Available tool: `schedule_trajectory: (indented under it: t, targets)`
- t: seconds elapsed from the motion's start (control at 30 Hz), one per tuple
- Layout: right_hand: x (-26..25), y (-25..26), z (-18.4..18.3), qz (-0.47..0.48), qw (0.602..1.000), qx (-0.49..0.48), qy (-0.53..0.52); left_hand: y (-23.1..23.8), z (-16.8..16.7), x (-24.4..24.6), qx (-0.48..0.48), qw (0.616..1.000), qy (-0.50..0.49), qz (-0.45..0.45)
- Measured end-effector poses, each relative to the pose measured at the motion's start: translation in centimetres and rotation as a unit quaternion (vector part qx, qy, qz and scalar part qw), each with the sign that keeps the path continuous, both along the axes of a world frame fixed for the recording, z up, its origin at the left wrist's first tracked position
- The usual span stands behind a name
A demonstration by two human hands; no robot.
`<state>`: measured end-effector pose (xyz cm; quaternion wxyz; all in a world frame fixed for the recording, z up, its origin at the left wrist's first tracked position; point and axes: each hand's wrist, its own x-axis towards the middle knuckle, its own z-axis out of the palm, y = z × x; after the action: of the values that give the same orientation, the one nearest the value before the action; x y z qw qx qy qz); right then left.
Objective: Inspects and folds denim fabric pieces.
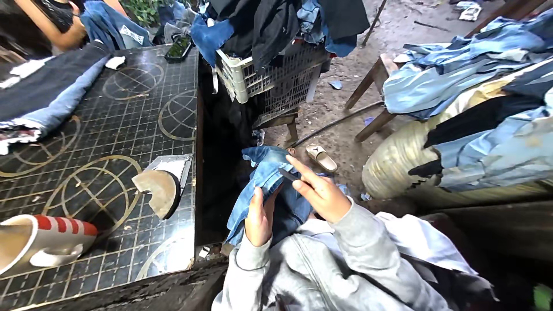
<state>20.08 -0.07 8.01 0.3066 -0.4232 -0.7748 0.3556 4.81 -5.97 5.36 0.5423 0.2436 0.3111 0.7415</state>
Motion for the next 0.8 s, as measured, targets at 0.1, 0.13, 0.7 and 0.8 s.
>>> schedule_trajectory:
  t: [0.1, 0.13, 0.7, 0.8]
  targets:
    - [-0.1, 0.5, -0.7, 0.017, 0.999, -0.008, 0.03, 0.1, -0.3, -0.3, 0.007, 1.0, 0.003, 0.005]
    - [-0.1, 0.7, -1.3, 0.001, 0.998, -0.009, 0.062, 0.1, -0.3, -0.4, 0.004, 1.0, 0.001, 0.008]
    - [-1.7, -1.9, -3.2, -0.045, 0.992, 0.117, -0.011, 0.3, 1.7, -1.2, -0.056, 0.997, -0.057, 0.002]
    - [-1.8, -2.0, -3.2, -0.056, 0.991, 0.124, -0.005, 0.1, 2.3, -0.8, -0.07, 0.993, -0.094, -0.001]
